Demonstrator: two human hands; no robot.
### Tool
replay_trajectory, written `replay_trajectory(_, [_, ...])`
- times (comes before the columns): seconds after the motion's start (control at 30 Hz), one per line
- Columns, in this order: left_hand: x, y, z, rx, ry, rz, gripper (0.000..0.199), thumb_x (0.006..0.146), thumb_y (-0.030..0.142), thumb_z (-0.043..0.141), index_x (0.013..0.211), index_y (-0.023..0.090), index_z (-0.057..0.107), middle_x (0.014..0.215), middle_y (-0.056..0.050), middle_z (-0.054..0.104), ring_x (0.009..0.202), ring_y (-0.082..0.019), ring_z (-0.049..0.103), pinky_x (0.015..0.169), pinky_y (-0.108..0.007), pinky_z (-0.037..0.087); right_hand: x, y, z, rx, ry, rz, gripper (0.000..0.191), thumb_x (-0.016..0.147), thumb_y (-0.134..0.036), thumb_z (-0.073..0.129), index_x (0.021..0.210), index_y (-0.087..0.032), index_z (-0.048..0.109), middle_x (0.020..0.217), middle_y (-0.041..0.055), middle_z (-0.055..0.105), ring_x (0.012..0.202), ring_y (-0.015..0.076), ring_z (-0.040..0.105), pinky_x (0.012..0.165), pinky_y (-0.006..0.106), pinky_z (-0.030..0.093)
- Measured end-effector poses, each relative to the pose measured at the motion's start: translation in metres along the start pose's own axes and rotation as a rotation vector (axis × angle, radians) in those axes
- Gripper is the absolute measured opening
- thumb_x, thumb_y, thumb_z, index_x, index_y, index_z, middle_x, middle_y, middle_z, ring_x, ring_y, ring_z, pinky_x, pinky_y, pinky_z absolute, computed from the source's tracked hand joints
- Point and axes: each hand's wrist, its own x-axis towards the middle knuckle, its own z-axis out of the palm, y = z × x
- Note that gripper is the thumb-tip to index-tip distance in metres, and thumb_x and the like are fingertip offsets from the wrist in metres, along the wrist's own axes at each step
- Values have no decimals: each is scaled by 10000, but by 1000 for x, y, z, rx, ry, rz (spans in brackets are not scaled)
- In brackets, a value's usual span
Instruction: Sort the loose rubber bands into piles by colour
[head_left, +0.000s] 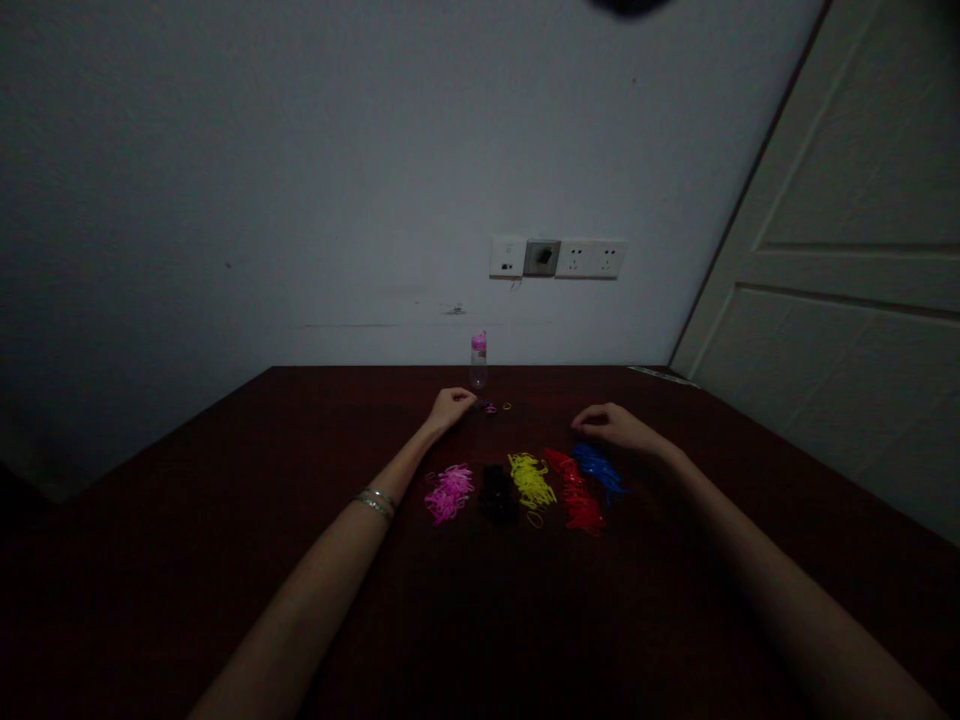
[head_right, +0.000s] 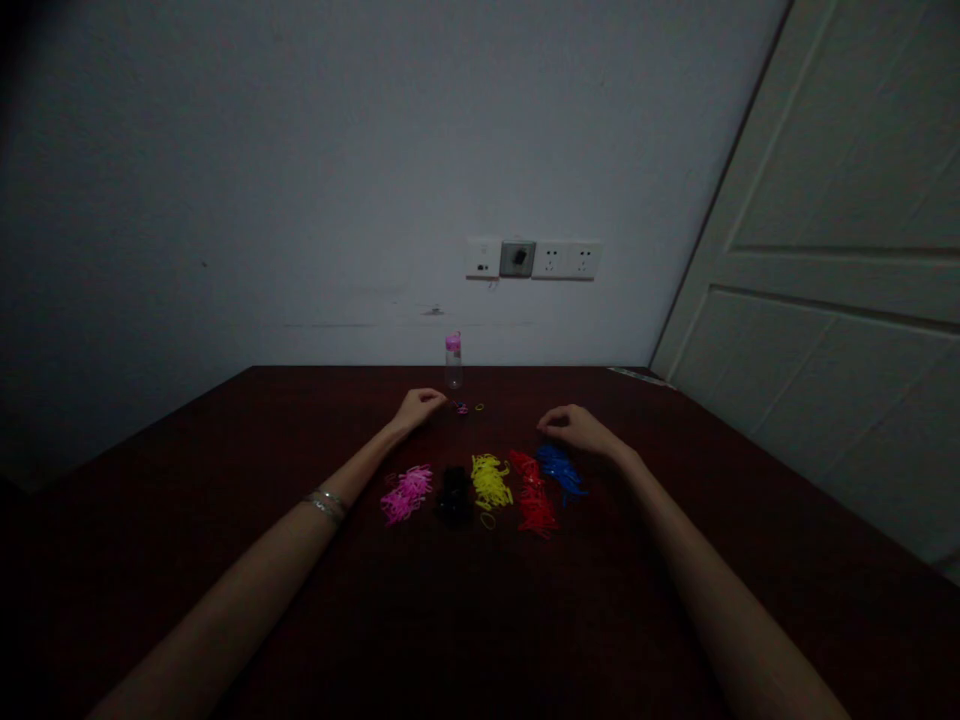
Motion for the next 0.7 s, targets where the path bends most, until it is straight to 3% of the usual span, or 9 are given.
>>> replay_trajectory(0.07, [2, -4, -5, 112, 110, 27, 219, 720, 259, 553, 825, 115, 680, 731, -40, 632, 658, -111, 539, 632, -212, 411, 0, 7, 0, 32, 48, 58, 284, 727, -345, 530, 863, -147, 681, 870, 69, 687, 789, 200, 611, 720, 300, 468])
replay_trajectory(0.13, [3, -9, -8, 211, 128, 13, 195, 720, 229, 556, 832, 129, 681, 787, -53, 654, 727, -133, 567, 688, -227, 425, -1, 15, 2, 64, 74, 113, 305, 720, -358, 532, 875, -139, 677, 832, 71, 687, 743, 200, 612, 675, 300, 471])
replay_trajectory(0.27, [0, -9, -9, 321, 92, 17, 193, 747, 248, 550, 860, 159, 677, 864, -51, 655, 797, -150, 581, 739, -248, 434, 1, 32, 11, 83, 178, 150, 323, 718, -382, 522, 871, -146, 681, 857, 70, 691, 798, 216, 618, 727, 313, 474])
replay_trajectory(0.5, [-5, 11, 5, 595, -25, 362, 251, 820, 343, 508, 960, 197, 656, 1006, -67, 567, 983, -190, 506, 786, -269, 431, 6, 51, 24, 57, 351, 163, 310, 723, -355, 496, 876, -158, 680, 929, 76, 695, 877, 230, 623, 815, 331, 455])
replay_trajectory(0.7, [-7, 16, 12, 701, -60, 439, 224, 844, 311, 490, 888, 185, 670, 985, -75, 541, 946, -189, 481, 803, -278, 417, 6, 50, 26, 30, 372, 167, 300, 721, -343, 488, 867, -166, 681, 915, 67, 700, 899, 228, 617, 815, 329, 455])
